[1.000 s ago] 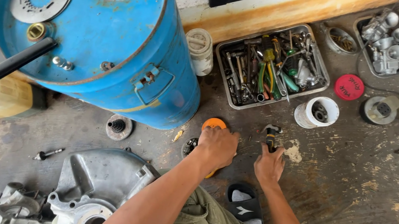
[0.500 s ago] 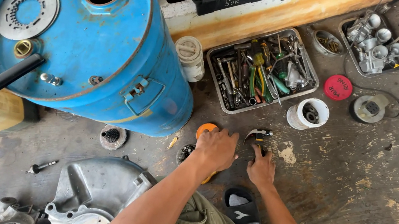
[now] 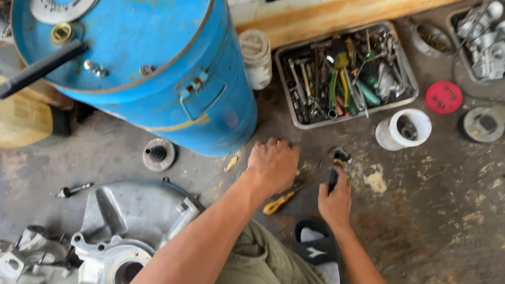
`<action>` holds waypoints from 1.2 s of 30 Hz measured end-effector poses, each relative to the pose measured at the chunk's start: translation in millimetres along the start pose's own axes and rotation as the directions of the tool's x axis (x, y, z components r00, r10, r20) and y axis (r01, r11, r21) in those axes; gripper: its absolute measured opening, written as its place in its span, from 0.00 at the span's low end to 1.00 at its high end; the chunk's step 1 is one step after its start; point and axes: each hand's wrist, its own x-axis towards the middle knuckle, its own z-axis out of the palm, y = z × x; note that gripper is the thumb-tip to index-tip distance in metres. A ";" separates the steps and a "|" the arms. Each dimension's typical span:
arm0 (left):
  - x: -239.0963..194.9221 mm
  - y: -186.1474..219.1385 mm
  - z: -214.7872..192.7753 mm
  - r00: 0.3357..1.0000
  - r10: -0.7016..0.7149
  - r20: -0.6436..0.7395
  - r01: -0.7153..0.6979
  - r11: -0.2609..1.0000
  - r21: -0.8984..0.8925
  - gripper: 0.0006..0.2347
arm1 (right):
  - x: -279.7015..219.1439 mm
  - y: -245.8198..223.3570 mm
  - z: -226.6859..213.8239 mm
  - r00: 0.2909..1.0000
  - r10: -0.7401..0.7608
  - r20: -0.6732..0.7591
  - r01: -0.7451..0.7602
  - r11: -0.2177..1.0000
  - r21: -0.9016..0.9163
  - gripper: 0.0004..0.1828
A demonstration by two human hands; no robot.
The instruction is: Repairing a motorcycle engine casing by prying components with a screwdriver and using a hammer
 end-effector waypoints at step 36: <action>-49.3 3.7 -43.8 0.977 0.021 0.212 -0.023 1.000 0.008 0.15 | -47.4 79.9 37.3 0.937 -0.313 -0.153 0.328 0.941 0.087 0.11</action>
